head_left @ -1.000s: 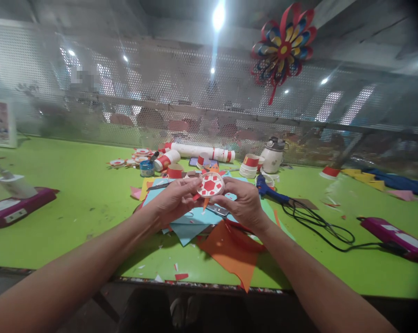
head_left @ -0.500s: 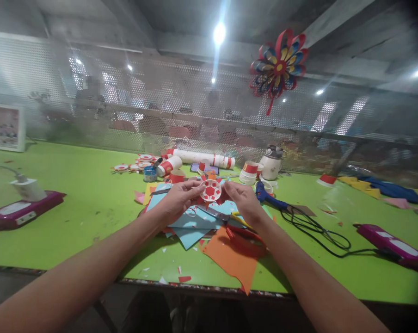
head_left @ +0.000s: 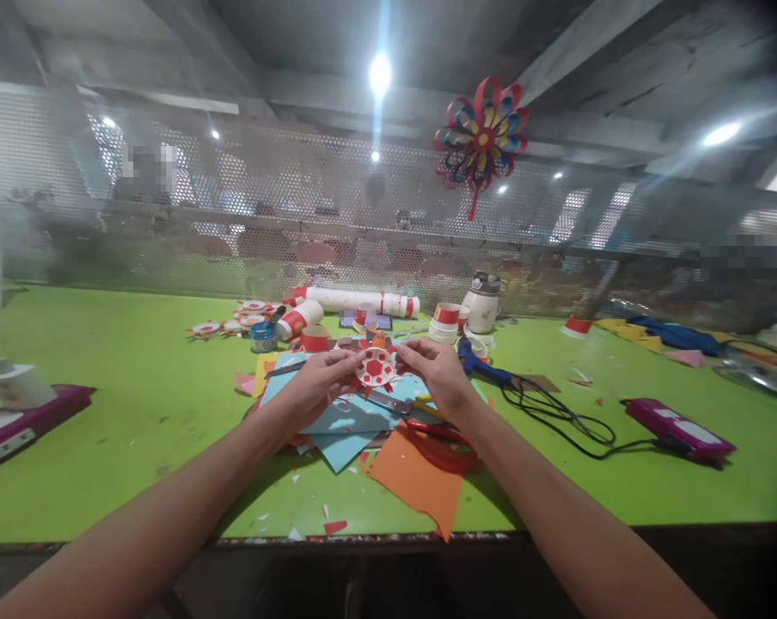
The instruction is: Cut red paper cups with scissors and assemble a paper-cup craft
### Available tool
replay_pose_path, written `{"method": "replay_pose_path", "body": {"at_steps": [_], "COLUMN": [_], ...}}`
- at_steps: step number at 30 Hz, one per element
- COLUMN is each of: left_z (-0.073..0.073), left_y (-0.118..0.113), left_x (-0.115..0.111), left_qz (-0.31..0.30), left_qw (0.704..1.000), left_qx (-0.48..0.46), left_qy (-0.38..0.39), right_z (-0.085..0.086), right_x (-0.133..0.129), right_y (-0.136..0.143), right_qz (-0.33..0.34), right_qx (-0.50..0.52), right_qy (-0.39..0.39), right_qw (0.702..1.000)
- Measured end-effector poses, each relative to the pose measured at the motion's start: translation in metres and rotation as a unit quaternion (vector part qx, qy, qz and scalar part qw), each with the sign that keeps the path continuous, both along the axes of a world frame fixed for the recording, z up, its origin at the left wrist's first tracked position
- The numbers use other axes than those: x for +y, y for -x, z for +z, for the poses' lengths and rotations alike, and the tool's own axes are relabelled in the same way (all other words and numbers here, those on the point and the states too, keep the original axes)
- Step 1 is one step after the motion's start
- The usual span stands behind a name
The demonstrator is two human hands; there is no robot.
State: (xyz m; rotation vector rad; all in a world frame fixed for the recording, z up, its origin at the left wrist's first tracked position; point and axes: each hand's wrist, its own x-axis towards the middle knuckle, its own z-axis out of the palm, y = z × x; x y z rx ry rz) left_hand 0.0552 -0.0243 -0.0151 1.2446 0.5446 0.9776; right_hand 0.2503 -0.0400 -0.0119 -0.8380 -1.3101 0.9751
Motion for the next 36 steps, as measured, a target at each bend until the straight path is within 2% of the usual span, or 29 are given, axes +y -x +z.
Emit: {"method": "replay_pose_path", "body": {"at_steps": [13, 26, 31, 36], "left_z": [-0.011, -0.008, -0.007, -0.008], "left_y": [0.000, 0.000, -0.001, 0.000], "left_x": [0.005, -0.001, -0.001, 0.003], "left_qz": [-0.030, -0.049, -0.051, -0.041], "left_qw": [1.000, 0.999, 0.998, 0.998], "left_qx": [0.002, -0.004, -0.014, -0.030], "left_qy": [0.007, 0.015, 0.032, 0.047], "right_z": [0.002, 0.004, 0.000, 0.008], "right_x": [0.000, -0.004, 0.000, -0.006], "right_y": [0.002, -0.002, -0.004, -0.004], "right_qz": [0.034, 0.087, 0.073, 0.054], "right_qx": [0.033, 0.040, 0.043, 0.052], "right_qy": [0.032, 0.091, 0.113, 0.097], "right_qw": [0.998, 0.991, 0.990, 0.992]}}
